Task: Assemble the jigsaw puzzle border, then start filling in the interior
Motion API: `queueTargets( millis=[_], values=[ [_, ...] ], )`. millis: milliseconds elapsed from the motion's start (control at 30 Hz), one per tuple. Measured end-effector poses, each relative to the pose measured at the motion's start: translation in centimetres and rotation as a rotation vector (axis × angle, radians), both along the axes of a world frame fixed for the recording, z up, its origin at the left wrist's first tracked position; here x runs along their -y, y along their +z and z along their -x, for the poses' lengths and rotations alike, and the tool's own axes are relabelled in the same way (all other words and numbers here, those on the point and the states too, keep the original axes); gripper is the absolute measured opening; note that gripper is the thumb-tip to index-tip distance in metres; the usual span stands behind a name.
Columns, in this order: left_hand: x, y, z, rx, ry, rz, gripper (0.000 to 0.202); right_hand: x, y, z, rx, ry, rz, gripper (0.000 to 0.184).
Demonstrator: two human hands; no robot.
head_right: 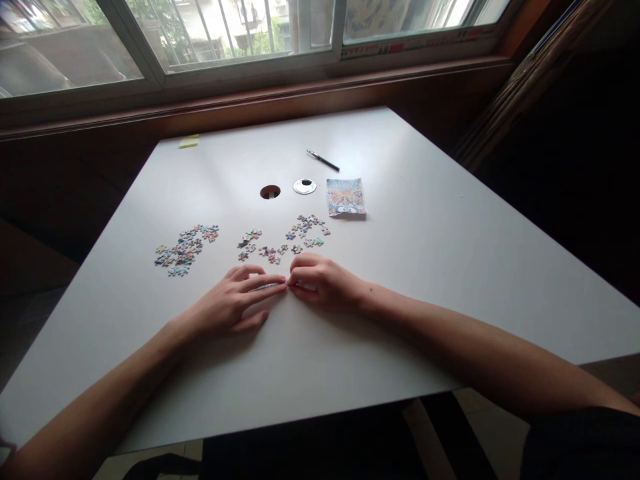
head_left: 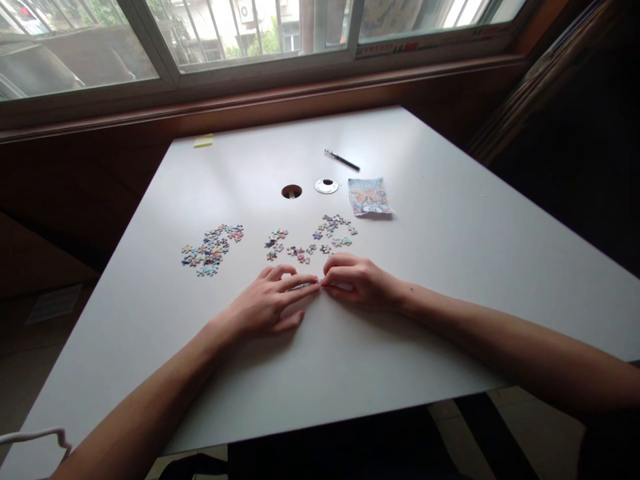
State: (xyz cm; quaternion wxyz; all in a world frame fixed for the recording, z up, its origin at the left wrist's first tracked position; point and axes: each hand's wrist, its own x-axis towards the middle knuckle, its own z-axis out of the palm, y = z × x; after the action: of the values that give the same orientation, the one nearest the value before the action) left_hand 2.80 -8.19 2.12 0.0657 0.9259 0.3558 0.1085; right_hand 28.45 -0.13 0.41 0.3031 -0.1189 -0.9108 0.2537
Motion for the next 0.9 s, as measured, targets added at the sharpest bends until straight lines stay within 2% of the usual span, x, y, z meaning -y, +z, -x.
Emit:
queueTargets(
  millis=[733,900],
  values=[
    [0.01,-0.05,-0.11,0.011,0.013,0.021,0.053,0.05,-0.55,0.13,0.012,-0.048,-0.076,0.008],
    [0.01,0.16,-0.12,0.006,0.014,0.020,0.053,0.06,-0.43,0.09,0.005,-0.040,-0.045,0.006]
  ],
)
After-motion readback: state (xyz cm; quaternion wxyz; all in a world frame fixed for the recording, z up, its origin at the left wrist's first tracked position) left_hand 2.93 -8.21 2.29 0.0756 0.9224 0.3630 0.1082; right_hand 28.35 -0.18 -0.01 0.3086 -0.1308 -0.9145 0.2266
